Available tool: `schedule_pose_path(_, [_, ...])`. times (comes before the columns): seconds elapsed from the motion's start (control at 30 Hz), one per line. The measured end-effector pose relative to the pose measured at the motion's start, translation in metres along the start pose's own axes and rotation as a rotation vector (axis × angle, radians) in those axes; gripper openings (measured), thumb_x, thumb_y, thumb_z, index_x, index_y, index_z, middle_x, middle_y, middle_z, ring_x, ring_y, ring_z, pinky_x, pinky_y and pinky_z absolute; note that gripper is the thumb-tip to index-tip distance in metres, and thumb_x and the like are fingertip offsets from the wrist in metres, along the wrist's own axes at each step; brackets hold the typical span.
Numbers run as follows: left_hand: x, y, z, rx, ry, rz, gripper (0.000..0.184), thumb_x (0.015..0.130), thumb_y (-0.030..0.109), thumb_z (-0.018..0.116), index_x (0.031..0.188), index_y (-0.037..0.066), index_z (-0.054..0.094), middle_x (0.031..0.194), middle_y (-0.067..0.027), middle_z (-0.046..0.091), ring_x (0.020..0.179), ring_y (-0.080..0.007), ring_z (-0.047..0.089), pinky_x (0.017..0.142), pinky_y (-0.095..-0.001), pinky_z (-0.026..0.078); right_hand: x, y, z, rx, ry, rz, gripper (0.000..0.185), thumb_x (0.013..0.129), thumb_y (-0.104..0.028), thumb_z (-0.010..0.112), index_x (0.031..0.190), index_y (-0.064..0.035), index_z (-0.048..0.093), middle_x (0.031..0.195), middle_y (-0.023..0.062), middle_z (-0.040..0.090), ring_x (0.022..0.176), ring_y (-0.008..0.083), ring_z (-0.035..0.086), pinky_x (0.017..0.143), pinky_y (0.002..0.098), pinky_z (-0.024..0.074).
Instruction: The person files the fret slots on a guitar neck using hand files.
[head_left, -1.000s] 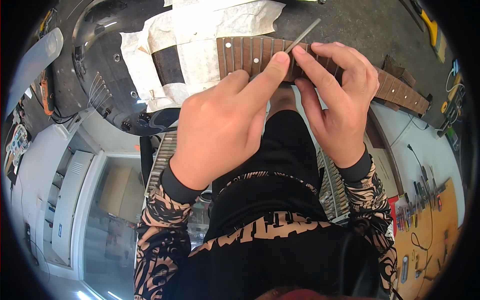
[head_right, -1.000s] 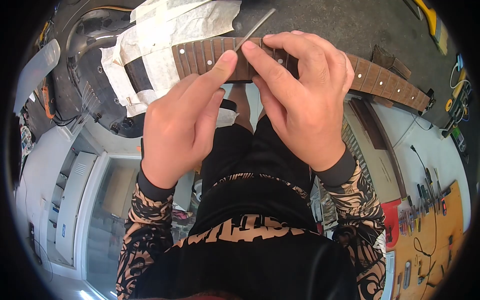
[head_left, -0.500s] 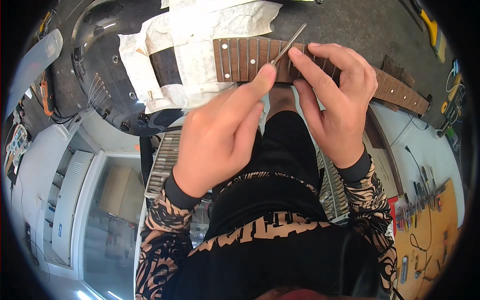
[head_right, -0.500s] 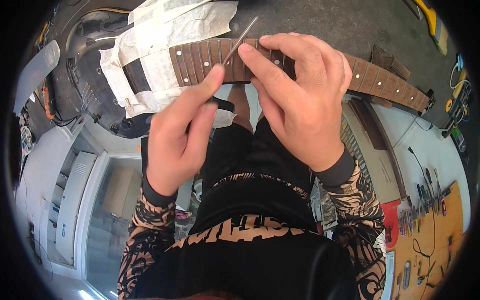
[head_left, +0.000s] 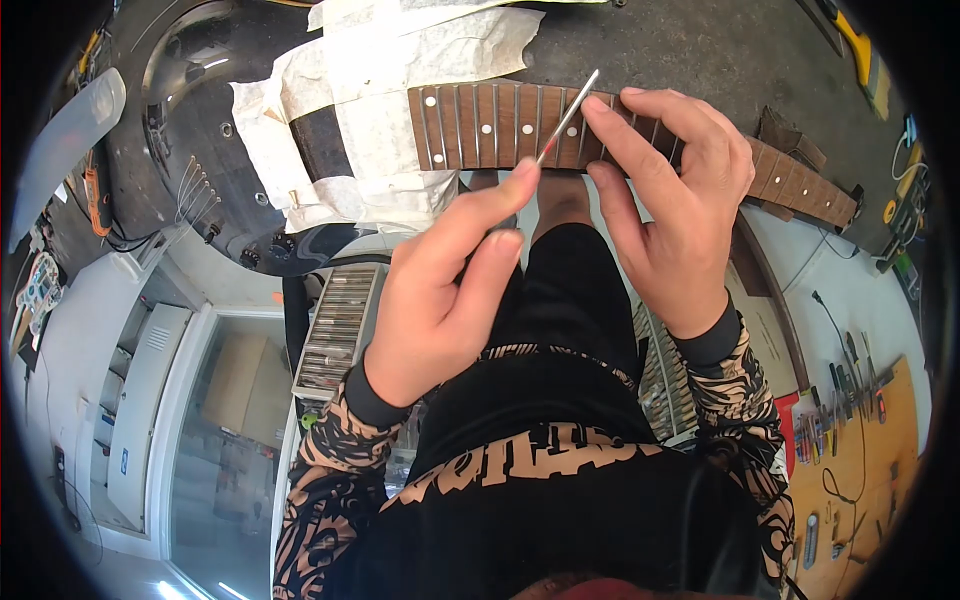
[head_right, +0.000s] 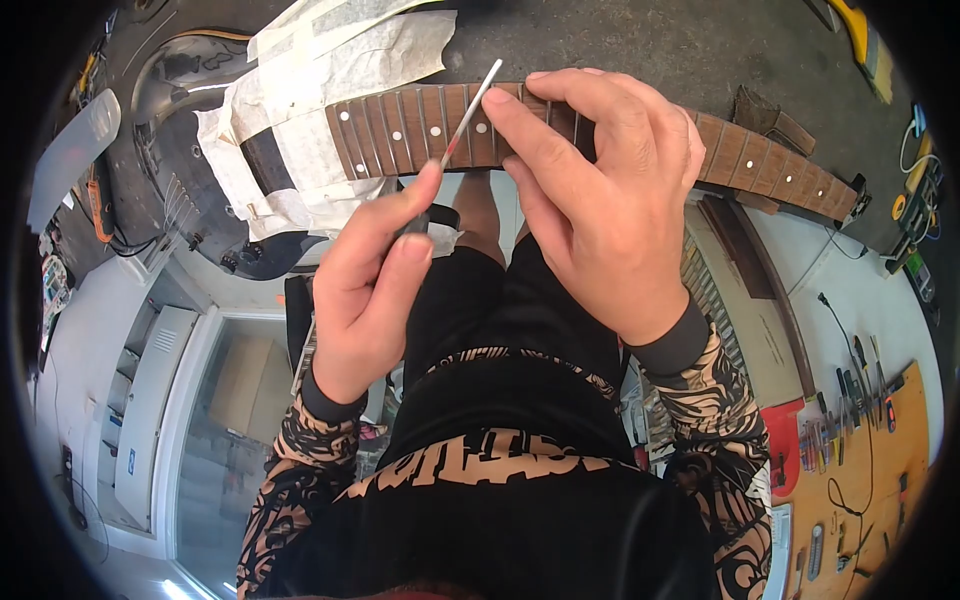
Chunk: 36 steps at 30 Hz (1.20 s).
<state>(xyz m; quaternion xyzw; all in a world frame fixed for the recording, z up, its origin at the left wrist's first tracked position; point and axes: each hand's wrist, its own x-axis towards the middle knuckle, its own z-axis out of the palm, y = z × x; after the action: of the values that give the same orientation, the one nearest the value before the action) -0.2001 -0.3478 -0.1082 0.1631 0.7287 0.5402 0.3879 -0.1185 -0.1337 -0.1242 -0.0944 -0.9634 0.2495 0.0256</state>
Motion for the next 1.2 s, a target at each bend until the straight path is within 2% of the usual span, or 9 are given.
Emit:
schedule_pose_path(0.17, [0.039, 0.024, -0.009, 0.663, -0.191, 0.124, 0.040, 0.105, 0.001, 0.059, 0.145, -0.001, 0.064, 0.115, -0.0098, 0.075, 0.088, -0.0154, 0.070, 0.077, -0.0293, 0.054, -0.003, 0.006, 0.008, 0.021, 0.090, -0.017, 0.052, 0.079, -0.008, 0.083, 0.129, -0.0209, 0.077, 0.130, 0.0000, 0.066, 0.123, 0.0249, 0.059, 0.103, 0.0434, 0.0375])
schedule_pose_path(0.3, [0.022, 0.008, -0.013, 0.129, -0.075, 0.011, 0.045, 0.103, 0.000, 0.061, 0.149, 0.001, 0.061, 0.125, -0.0166, 0.075, 0.103, -0.0218, 0.075, 0.089, -0.0279, 0.055, -0.002, 0.006, 0.007, 0.016, 0.079, -0.028, 0.052, 0.079, -0.008, 0.083, 0.128, -0.0209, 0.077, 0.130, -0.0001, 0.066, 0.122, 0.0246, 0.059, 0.102, 0.0432, 0.0377])
schedule_pose_path(0.47, [-0.012, 0.004, -0.008, -0.318, -0.033, -0.292, 0.042, 0.108, 0.002, 0.057, 0.149, -0.003, 0.058, 0.141, -0.0146, 0.068, 0.122, -0.0164, 0.065, 0.104, -0.0282, 0.048, 0.001, 0.003, 0.003, 0.013, 0.025, -0.021, 0.052, 0.081, -0.006, 0.083, 0.131, -0.0188, 0.077, 0.132, 0.0023, 0.066, 0.125, 0.0266, 0.057, 0.106, 0.0423, 0.0383])
schedule_pose_path(0.57, [-0.006, 0.006, -0.001, -0.070, -0.067, -0.199, 0.045, 0.105, 0.001, 0.060, 0.150, -0.001, 0.058, 0.133, -0.0159, 0.072, 0.112, -0.0208, 0.071, 0.098, -0.0287, 0.053, 0.000, 0.003, 0.000, 0.019, -0.001, -0.014, 0.053, 0.082, -0.005, 0.083, 0.133, -0.0174, 0.077, 0.134, 0.0037, 0.065, 0.127, 0.0280, 0.055, 0.108, 0.0421, 0.0391])
schedule_pose_path(0.7, [0.032, 0.030, -0.004, 0.587, -0.228, -0.040, 0.048, 0.101, 0.000, 0.064, 0.149, 0.003, 0.059, 0.121, -0.0176, 0.074, 0.097, -0.0295, 0.075, 0.089, -0.0309, 0.058, -0.003, 0.006, 0.003, 0.061, 0.043, 0.001, 0.054, 0.081, -0.004, 0.084, 0.133, -0.0168, 0.076, 0.135, 0.0045, 0.065, 0.128, 0.0297, 0.054, 0.109, 0.0431, 0.0403])
schedule_pose_path(0.8, [0.028, 0.013, 0.001, 0.299, -0.115, 0.069, 0.047, 0.103, 0.001, 0.063, 0.149, 0.001, 0.059, 0.124, -0.0172, 0.074, 0.100, -0.0278, 0.075, 0.091, -0.0306, 0.058, -0.006, 0.007, -0.001, 0.027, 0.026, 0.028, 0.055, 0.081, -0.003, 0.084, 0.133, -0.0167, 0.076, 0.136, 0.0050, 0.065, 0.131, 0.0313, 0.054, 0.111, 0.0439, 0.0406])
schedule_pose_path(0.97, [-0.004, 0.012, 0.007, -0.261, -0.028, -0.280, 0.042, 0.107, 0.002, 0.060, 0.148, -0.003, 0.059, 0.135, -0.0154, 0.071, 0.115, -0.0193, 0.070, 0.099, -0.0290, 0.052, -0.008, 0.011, -0.001, 0.038, 0.018, 0.015, 0.056, 0.081, -0.004, 0.084, 0.134, -0.0170, 0.076, 0.137, 0.0049, 0.064, 0.132, 0.0322, 0.053, 0.113, 0.0442, 0.0400])
schedule_pose_path(1.1, [-0.009, 0.009, 0.013, -0.133, -0.015, -0.183, 0.043, 0.106, 0.002, 0.061, 0.149, -0.001, 0.059, 0.131, -0.0160, 0.072, 0.109, -0.0203, 0.072, 0.094, -0.0282, 0.053, -0.008, 0.014, 0.003, 0.037, 0.055, 0.010, 0.055, 0.080, -0.009, 0.085, 0.132, -0.0212, 0.076, 0.135, 0.0021, 0.065, 0.129, 0.0294, 0.058, 0.107, 0.0433, 0.0387])
schedule_pose_path(1.2, [0.017, 0.013, 0.017, 0.316, -0.065, 0.037, 0.046, 0.104, 0.002, 0.063, 0.149, 0.002, 0.060, 0.121, -0.0172, 0.075, 0.096, -0.0257, 0.076, 0.085, -0.0280, 0.056, -0.009, 0.014, 0.003, 0.043, 0.055, 0.008, 0.054, 0.080, -0.010, 0.085, 0.132, -0.0213, 0.076, 0.135, 0.0018, 0.064, 0.129, 0.0294, 0.058, 0.107, 0.0434, 0.0385])
